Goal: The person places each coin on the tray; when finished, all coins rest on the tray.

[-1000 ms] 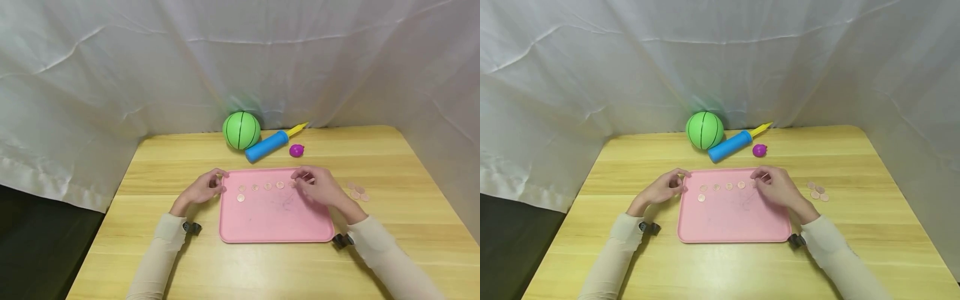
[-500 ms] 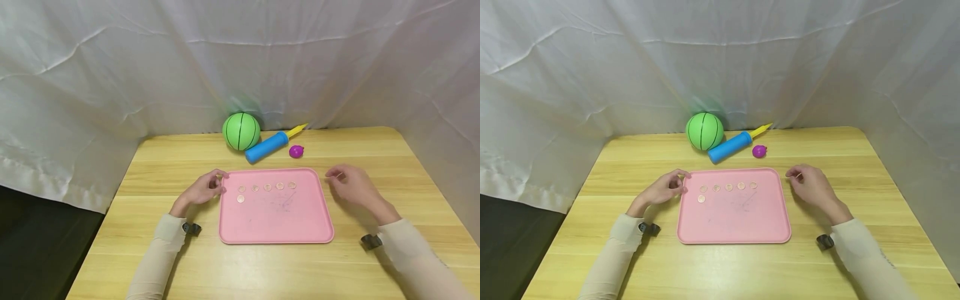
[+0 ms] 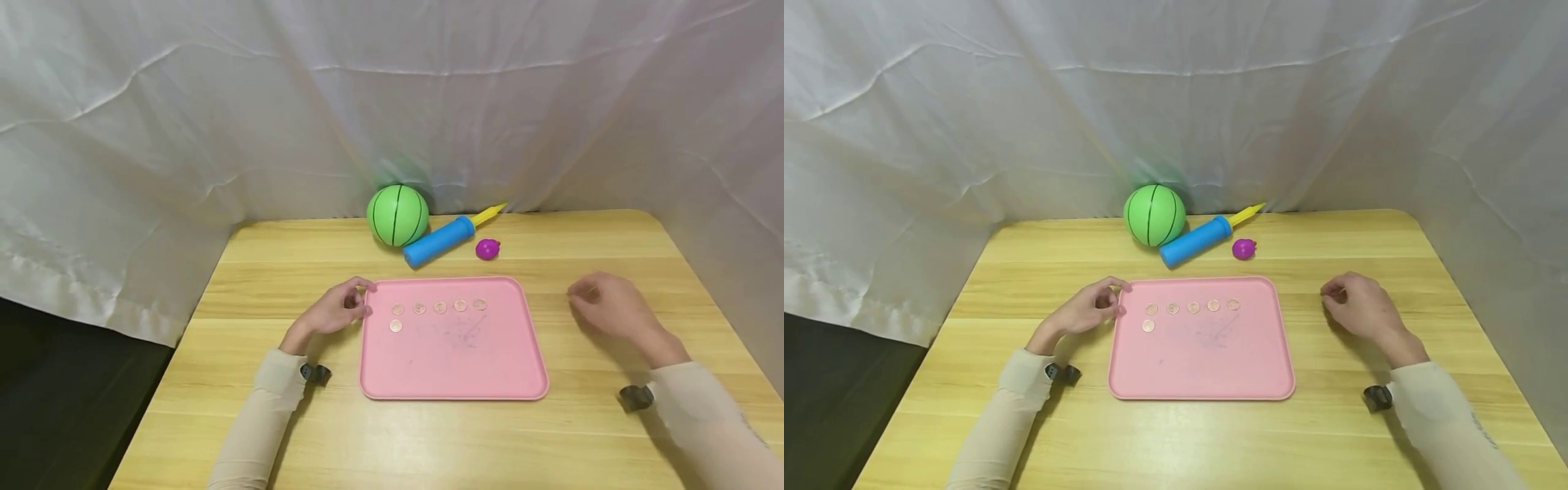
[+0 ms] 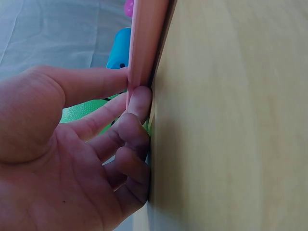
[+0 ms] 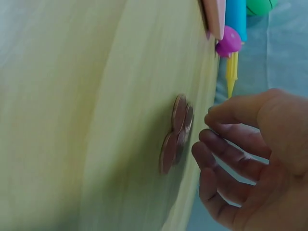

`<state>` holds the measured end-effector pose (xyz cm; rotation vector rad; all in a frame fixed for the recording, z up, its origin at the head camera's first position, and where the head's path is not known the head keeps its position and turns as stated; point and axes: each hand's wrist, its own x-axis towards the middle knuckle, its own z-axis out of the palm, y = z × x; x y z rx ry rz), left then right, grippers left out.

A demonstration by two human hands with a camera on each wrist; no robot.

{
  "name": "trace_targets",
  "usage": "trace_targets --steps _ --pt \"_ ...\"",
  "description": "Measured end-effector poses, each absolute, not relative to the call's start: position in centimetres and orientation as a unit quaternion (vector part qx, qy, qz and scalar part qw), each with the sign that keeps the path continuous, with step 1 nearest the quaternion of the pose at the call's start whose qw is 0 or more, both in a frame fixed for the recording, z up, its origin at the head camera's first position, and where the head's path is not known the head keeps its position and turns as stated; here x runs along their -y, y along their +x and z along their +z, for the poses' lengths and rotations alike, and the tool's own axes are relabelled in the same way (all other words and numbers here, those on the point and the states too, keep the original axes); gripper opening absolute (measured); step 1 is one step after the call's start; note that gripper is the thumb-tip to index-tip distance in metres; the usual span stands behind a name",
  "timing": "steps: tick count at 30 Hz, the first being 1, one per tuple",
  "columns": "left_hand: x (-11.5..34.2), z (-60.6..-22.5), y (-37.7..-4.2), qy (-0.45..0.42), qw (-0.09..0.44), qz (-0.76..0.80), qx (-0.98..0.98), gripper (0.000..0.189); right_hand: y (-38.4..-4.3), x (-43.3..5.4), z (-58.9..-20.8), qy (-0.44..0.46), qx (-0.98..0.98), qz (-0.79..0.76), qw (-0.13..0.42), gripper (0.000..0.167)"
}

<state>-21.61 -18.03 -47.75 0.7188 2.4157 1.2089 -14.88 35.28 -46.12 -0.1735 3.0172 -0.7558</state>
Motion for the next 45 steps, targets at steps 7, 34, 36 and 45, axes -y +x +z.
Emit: trace_targets --steps 7,34,36,45 --pt "18.2 -47.9 -21.6 0.25 0.172 0.432 -0.849 0.042 -14.6 -36.1 -45.9 -0.05 -0.972 -0.226 0.041 0.036" --pt "18.1 -47.9 -21.7 0.252 0.172 0.43 -0.85 0.043 -16.6 -34.8 -44.8 -0.097 -0.957 -0.255 0.095 0.01" --pt "18.1 -47.9 -21.7 0.252 0.174 0.429 -0.85 0.043 -16.6 -34.3 -44.5 -0.092 -0.954 -0.264 0.106 0.011" --pt "18.1 -47.9 -21.7 0.251 0.177 0.427 -0.851 0.043 -16.5 -31.0 -43.0 -0.086 -0.946 -0.296 0.101 0.018"
